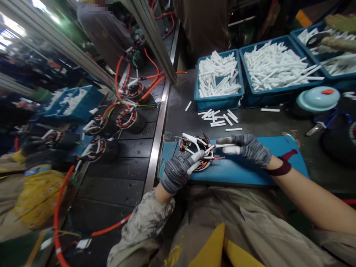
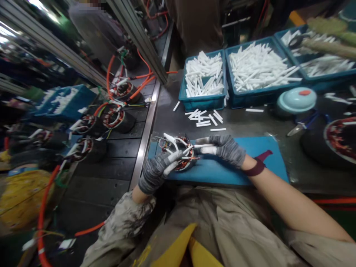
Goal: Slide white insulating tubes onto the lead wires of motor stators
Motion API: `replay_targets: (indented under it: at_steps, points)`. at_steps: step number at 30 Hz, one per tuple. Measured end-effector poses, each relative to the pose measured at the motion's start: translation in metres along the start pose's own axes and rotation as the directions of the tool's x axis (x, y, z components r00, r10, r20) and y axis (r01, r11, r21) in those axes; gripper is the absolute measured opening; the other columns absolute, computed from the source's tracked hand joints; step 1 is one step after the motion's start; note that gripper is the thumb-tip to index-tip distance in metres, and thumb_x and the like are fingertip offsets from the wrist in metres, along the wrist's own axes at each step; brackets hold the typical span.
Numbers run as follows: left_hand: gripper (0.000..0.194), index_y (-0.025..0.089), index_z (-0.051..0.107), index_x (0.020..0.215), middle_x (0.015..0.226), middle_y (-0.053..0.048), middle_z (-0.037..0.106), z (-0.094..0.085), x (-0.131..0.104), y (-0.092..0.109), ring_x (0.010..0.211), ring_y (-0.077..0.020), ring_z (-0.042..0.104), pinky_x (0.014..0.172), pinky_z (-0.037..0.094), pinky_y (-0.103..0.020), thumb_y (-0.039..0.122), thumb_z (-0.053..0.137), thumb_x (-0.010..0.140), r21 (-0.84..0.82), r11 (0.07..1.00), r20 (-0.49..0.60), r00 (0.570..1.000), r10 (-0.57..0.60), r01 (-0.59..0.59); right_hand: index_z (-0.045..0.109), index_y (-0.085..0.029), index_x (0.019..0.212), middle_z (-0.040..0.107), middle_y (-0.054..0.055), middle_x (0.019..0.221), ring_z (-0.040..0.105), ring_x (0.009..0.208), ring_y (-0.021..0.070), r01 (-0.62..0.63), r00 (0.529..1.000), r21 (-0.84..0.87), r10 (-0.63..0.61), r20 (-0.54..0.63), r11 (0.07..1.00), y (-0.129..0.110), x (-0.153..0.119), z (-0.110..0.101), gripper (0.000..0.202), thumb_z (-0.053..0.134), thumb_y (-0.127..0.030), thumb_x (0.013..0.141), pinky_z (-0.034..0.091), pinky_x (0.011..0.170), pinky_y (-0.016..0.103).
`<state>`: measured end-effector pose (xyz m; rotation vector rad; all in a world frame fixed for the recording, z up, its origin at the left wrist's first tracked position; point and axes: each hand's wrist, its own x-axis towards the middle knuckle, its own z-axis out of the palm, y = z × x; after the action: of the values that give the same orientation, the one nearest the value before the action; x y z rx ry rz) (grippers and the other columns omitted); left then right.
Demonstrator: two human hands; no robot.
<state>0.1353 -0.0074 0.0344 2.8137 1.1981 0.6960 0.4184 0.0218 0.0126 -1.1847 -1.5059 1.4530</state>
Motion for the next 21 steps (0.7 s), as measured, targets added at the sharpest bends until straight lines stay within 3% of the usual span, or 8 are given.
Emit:
replay_targets:
  at_steps: [2, 4, 6, 8, 10, 12, 14, 21]
  points:
    - [0.036, 0.022, 0.071, 0.131, 0.112, -0.007, 0.078, 0.001, 0.0, 0.0, 0.102, -0.0183, 0.073, 0.092, 0.059, -0.027, 0.027, 0.046, 0.105, 0.03, 0.999, -0.008, 1.0, 0.023, -0.023, 0.08, -0.022, 0.104, 0.079, 0.005, 0.096, 0.071, 0.086, 0.0222, 0.034, 0.996, -0.086, -0.027, 0.084, 0.996, -0.006, 0.007, 0.005, 0.046, 0.072, -0.061, 0.083, 0.056, 0.083, 0.036]
    - [0.035, 0.022, 0.07, 0.131, 0.109, -0.007, 0.078, 0.002, 0.001, 0.001, 0.099, -0.0179, 0.074, 0.089, 0.06, -0.026, 0.025, 0.047, 0.105, 0.072, 0.997, 0.002, 0.999, 0.036, -0.037, 0.077, -0.02, 0.078, 0.073, 0.004, 0.069, 0.064, 0.062, 0.0167, 0.013, 0.98, -0.137, 0.015, 0.196, 0.991, -0.011, 0.014, 0.009, 0.055, 0.058, -0.069, 0.09, 0.053, 0.071, 0.033]
    - [0.035, 0.022, 0.069, 0.132, 0.106, -0.007, 0.079, 0.002, 0.002, 0.003, 0.095, -0.0177, 0.074, 0.084, 0.06, -0.025, 0.024, 0.048, 0.104, 0.117, 0.992, 0.016, 0.999, 0.04, -0.042, 0.061, -0.021, 0.05, 0.056, 0.003, 0.045, 0.05, 0.044, 0.013, -0.098, 0.946, -0.116, 0.128, 0.298, 0.988, -0.013, 0.018, 0.012, 0.072, 0.043, -0.075, 0.094, 0.049, 0.061, 0.032]
    - [0.036, 0.022, 0.069, 0.133, 0.105, -0.008, 0.079, 0.002, 0.003, 0.004, 0.094, -0.0183, 0.074, 0.083, 0.06, -0.026, 0.025, 0.049, 0.104, 0.152, 0.987, 0.019, 0.999, 0.047, -0.049, 0.047, -0.023, 0.04, 0.046, 0.002, 0.037, 0.044, 0.039, 0.0119, -0.173, 0.926, -0.083, 0.19, 0.326, 0.982, -0.012, 0.02, 0.013, 0.079, 0.034, -0.076, 0.096, 0.048, 0.06, 0.032]
    - [0.036, 0.022, 0.069, 0.132, 0.104, -0.008, 0.078, 0.002, 0.003, 0.004, 0.091, -0.0187, 0.074, 0.082, 0.06, -0.027, 0.025, 0.048, 0.104, 0.163, 0.985, 0.018, 0.998, 0.056, -0.058, 0.054, -0.021, 0.048, 0.053, 0.001, 0.045, 0.05, 0.046, 0.013, -0.147, 0.949, -0.076, 0.162, 0.269, 0.986, -0.009, 0.019, 0.011, 0.071, 0.045, -0.074, 0.094, 0.049, 0.063, 0.032]
    - [0.036, 0.022, 0.07, 0.132, 0.101, -0.008, 0.078, 0.003, 0.003, 0.003, 0.086, -0.0184, 0.073, 0.078, 0.059, -0.027, 0.025, 0.048, 0.104, 0.159, 0.985, 0.025, 0.998, 0.062, -0.065, 0.071, -0.019, 0.078, 0.07, 0.002, 0.07, 0.061, 0.064, 0.0158, -0.059, 0.979, -0.066, 0.071, 0.193, 0.996, -0.007, 0.02, 0.008, 0.049, 0.065, -0.067, 0.086, 0.051, 0.069, 0.031]
    - [0.036, 0.022, 0.068, 0.134, 0.098, -0.007, 0.077, 0.004, 0.002, 0.002, 0.083, -0.0179, 0.072, 0.076, 0.058, -0.026, 0.025, 0.048, 0.104, 0.16, 0.985, 0.045, 0.997, 0.062, -0.069, 0.073, -0.019, 0.107, 0.074, 0.003, 0.087, 0.065, 0.076, 0.0173, 0.019, 0.986, -0.039, -0.012, 0.168, 0.999, -0.006, 0.024, 0.009, 0.047, 0.072, -0.06, 0.083, 0.052, 0.072, 0.03]
    - [0.037, 0.026, 0.066, 0.137, 0.096, -0.006, 0.076, 0.01, 0.001, 0.0, 0.087, -0.019, 0.072, 0.079, 0.059, -0.028, 0.028, 0.051, 0.103, 0.159, 0.987, 0.104, 0.994, 0.018, -0.034, 0.074, -0.018, 0.105, 0.075, 0.006, 0.095, 0.067, 0.085, 0.0204, 0.136, 0.947, -0.14, -0.087, 0.308, 0.981, -0.022, 0.035, 0.019, 0.048, 0.058, -0.061, 0.091, 0.053, 0.079, 0.034]
